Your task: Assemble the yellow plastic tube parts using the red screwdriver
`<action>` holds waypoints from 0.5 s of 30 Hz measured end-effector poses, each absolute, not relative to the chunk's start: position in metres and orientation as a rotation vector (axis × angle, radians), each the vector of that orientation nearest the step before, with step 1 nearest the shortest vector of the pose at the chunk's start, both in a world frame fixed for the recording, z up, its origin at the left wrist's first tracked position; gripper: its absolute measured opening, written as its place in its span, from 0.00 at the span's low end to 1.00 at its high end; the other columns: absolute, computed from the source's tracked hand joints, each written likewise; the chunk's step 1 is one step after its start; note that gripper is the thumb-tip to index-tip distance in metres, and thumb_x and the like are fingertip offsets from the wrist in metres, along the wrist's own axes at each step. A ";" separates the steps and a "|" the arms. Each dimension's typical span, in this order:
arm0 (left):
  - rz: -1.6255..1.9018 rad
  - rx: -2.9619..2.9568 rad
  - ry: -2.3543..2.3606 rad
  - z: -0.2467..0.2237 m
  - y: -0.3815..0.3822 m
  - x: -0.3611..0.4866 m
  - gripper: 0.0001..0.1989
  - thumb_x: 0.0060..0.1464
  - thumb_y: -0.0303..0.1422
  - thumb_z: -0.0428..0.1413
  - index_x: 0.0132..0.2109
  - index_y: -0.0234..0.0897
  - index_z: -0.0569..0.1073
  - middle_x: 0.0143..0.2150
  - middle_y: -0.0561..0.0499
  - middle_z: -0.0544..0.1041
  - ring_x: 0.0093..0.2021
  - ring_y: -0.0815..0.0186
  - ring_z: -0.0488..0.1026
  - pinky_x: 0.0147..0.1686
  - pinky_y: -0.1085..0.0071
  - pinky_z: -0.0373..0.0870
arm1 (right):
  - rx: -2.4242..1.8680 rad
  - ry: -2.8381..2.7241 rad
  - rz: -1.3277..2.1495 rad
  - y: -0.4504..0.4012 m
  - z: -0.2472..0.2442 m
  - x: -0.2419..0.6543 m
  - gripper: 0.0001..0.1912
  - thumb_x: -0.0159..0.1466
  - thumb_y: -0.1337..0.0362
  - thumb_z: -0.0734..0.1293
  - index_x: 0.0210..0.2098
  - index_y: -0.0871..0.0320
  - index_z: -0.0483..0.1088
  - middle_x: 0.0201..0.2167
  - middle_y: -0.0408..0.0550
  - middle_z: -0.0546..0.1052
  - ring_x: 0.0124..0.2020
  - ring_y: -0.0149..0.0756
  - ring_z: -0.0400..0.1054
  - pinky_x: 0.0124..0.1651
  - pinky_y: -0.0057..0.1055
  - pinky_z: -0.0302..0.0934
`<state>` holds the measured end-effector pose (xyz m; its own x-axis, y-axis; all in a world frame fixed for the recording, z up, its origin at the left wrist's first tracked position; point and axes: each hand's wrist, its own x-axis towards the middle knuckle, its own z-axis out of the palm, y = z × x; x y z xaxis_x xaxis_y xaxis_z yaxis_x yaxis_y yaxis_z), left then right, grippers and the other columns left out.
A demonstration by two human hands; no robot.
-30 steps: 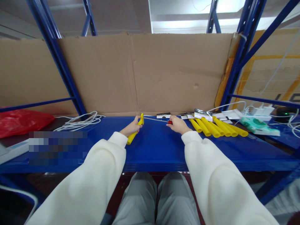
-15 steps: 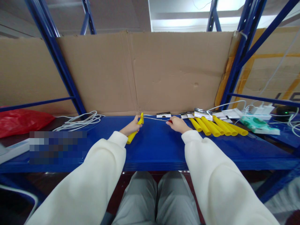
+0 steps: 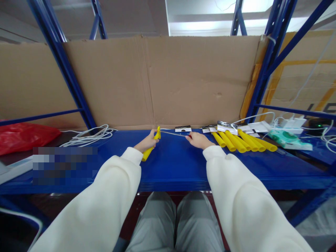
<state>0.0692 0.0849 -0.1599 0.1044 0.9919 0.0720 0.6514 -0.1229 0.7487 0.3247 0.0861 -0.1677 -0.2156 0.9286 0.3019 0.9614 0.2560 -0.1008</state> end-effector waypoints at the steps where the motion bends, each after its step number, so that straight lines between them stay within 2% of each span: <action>1: 0.806 1.837 1.599 -0.160 0.085 0.069 0.29 0.59 0.22 0.48 0.66 0.35 0.53 0.28 0.54 0.68 0.21 0.71 0.64 0.23 0.79 0.64 | -1.725 -2.240 -0.157 0.087 -0.168 0.325 0.16 0.71 0.57 0.57 0.40 0.59 0.72 0.39 0.57 0.79 0.40 0.41 0.74 0.41 0.32 0.61; 6: 0.802 1.844 1.571 -0.162 0.086 0.068 0.30 0.59 0.22 0.49 0.66 0.36 0.53 0.27 0.55 0.67 0.20 0.71 0.64 0.23 0.79 0.65 | -1.649 -2.196 -0.268 0.093 -0.172 0.331 0.08 0.65 0.58 0.66 0.36 0.56 0.70 0.35 0.52 0.78 0.37 0.40 0.72 0.38 0.31 0.61; 9: 0.790 1.845 1.558 -0.161 0.085 0.068 0.29 0.59 0.23 0.49 0.66 0.36 0.53 0.27 0.55 0.67 0.20 0.72 0.63 0.22 0.79 0.64 | -1.710 -2.168 -0.244 0.092 -0.171 0.332 0.09 0.62 0.59 0.69 0.38 0.54 0.67 0.33 0.48 0.78 0.34 0.40 0.72 0.34 0.30 0.59; 12: 0.785 1.852 1.551 -0.162 0.085 0.067 0.29 0.59 0.22 0.49 0.67 0.36 0.53 0.27 0.55 0.67 0.20 0.72 0.63 0.22 0.79 0.63 | -1.785 -2.139 -0.143 0.090 -0.170 0.329 0.11 0.63 0.57 0.69 0.41 0.56 0.67 0.34 0.51 0.79 0.36 0.41 0.73 0.35 0.30 0.60; 15: 0.797 1.864 1.557 -0.162 0.087 0.067 0.31 0.59 0.22 0.49 0.67 0.35 0.52 0.28 0.53 0.69 0.20 0.71 0.64 0.23 0.79 0.64 | -1.787 -2.154 -0.047 0.089 -0.170 0.326 0.12 0.68 0.55 0.63 0.42 0.58 0.69 0.37 0.55 0.80 0.38 0.42 0.75 0.37 0.30 0.62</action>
